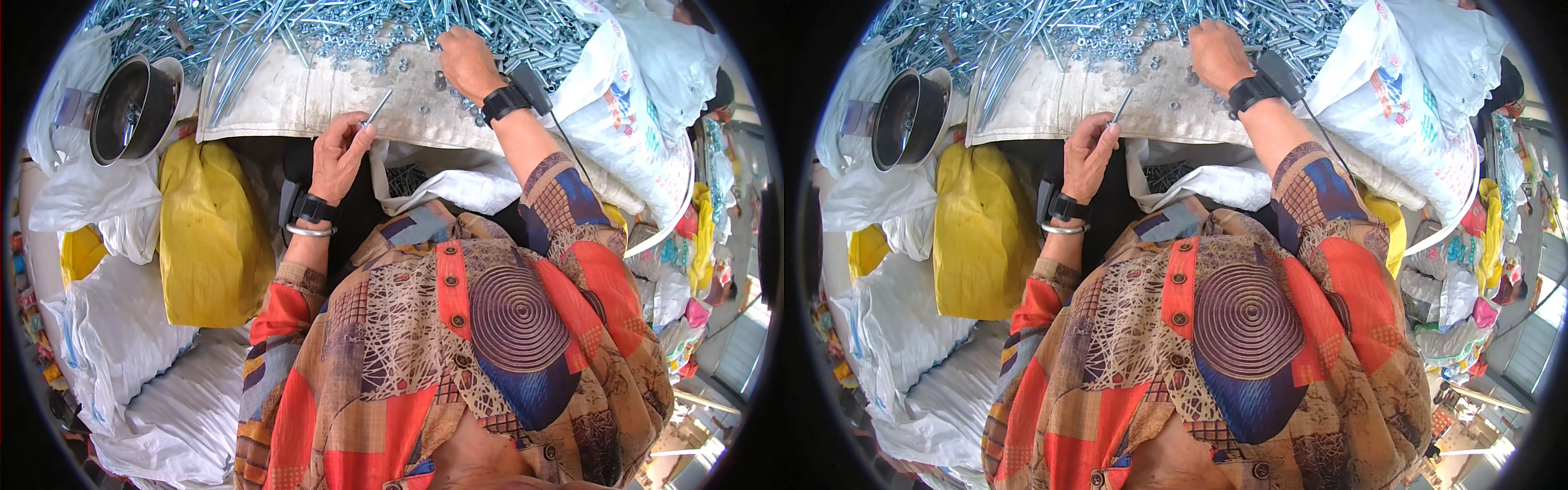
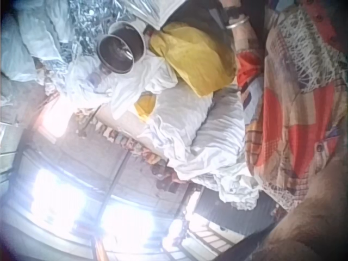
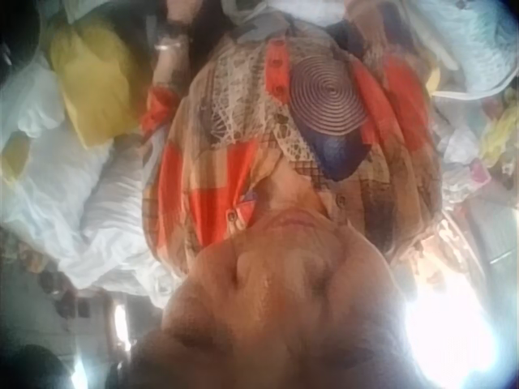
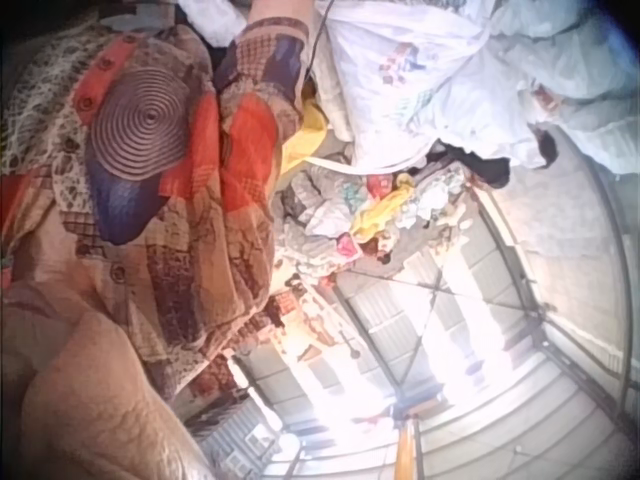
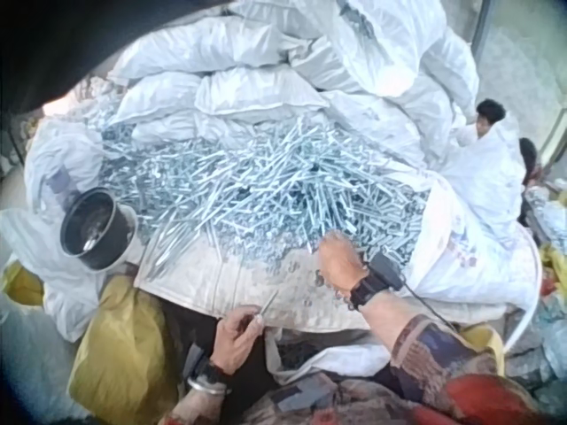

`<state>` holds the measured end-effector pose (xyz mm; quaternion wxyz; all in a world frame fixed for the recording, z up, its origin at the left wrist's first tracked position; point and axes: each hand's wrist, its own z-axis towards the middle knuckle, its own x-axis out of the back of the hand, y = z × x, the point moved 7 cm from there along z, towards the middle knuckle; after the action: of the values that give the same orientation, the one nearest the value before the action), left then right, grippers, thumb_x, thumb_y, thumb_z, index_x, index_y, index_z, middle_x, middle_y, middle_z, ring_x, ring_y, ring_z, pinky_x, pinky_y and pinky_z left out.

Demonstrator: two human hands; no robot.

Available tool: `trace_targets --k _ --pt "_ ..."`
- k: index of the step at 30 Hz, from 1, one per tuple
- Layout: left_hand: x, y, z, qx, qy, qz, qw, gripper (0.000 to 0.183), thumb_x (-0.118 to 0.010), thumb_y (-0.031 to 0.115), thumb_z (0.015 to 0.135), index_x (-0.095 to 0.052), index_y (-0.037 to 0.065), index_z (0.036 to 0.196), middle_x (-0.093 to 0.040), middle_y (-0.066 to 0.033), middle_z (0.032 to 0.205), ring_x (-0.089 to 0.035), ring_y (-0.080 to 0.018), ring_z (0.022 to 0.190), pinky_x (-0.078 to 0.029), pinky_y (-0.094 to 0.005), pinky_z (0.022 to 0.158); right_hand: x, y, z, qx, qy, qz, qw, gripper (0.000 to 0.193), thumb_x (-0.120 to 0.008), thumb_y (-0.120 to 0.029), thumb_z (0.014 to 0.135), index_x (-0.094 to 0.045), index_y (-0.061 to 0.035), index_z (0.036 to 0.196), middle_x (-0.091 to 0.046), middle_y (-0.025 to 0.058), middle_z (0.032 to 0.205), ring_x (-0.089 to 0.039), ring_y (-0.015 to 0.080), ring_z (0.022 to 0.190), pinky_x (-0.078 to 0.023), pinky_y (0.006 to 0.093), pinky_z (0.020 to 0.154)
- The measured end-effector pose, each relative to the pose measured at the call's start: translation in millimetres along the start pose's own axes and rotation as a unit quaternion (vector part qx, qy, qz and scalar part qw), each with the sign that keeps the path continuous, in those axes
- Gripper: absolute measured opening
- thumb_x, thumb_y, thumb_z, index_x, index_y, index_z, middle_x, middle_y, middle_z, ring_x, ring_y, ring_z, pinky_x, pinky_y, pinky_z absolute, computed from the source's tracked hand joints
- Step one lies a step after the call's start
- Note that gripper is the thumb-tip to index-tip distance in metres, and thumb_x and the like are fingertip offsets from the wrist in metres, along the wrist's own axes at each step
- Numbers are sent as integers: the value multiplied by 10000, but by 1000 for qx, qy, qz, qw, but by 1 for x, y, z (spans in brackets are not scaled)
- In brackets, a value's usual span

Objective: Manually sorting and assembling metal bolts and nuts into small bundles.

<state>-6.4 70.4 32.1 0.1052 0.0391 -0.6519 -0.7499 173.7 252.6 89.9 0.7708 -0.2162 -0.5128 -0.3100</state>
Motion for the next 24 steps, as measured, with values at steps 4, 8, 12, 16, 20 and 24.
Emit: trace_targets --k 4,8,12,16,20,24 --pt "-2 -4 0 -11 -2 -18 1000 214 -687 202 932 -650 46 1074 -552 14 713 -466 -70 651 -407 -237 587 -3 -12 0 22 6 7 1000 83 -635 -68 807 -594 -26 865 -572 154 903 -556 367 934 -468 463 822" --pt "-2 -4 0 -12 -5 -13 1000 206 -680 197 936 -647 43 1068 -551 15 710 -468 -68 648 -408 -236 588 -8 -6 -1 6 -3 42 999 76 -625 -64 813 -592 -24 870 -571 159 891 -563 371 903 -470 467 799" --pt "-3 -2 0 -3 -6 -10 1000 209 -681 200 937 -647 41 1068 -549 17 713 -468 -68 652 -410 -235 591 -8 -3 -5 4 -23 35 999 86 -605 -48 819 -610 -16 898 -567 176 872 -556 392 847 -482 452 766" --pt "-3 -3 0 20 -10 -8 1000 219 -680 207 939 -647 37 1073 -554 22 720 -472 -65 658 -413 -234 596 14 -11 1 3 -8 162 987 148 -624 -64 854 -640 0 987 -622 138 884 -611 299 816 -504 374 742" --pt "-1 -5 -2 27 -6 -31 999 215 -675 209 944 -650 33 1065 -564 30 737 -476 -60 676 -415 -230 609 15 -39 -7 -140 -161 478 852 236 -666 -161 926 -666 -7 1106 -681 26 969 -618 68 850 -508 243 758" --pt "-3 -9 -1 43 -11 -54 998 210 -677 212 944 -656 34 1053 -568 36 743 -479 -58 689 -417 -231 616 24 -75 -16 -94 -158 619 764 199 -657 -112 934 -665 2 1096 -673 24 946 -619 87 844 -512 237 772"
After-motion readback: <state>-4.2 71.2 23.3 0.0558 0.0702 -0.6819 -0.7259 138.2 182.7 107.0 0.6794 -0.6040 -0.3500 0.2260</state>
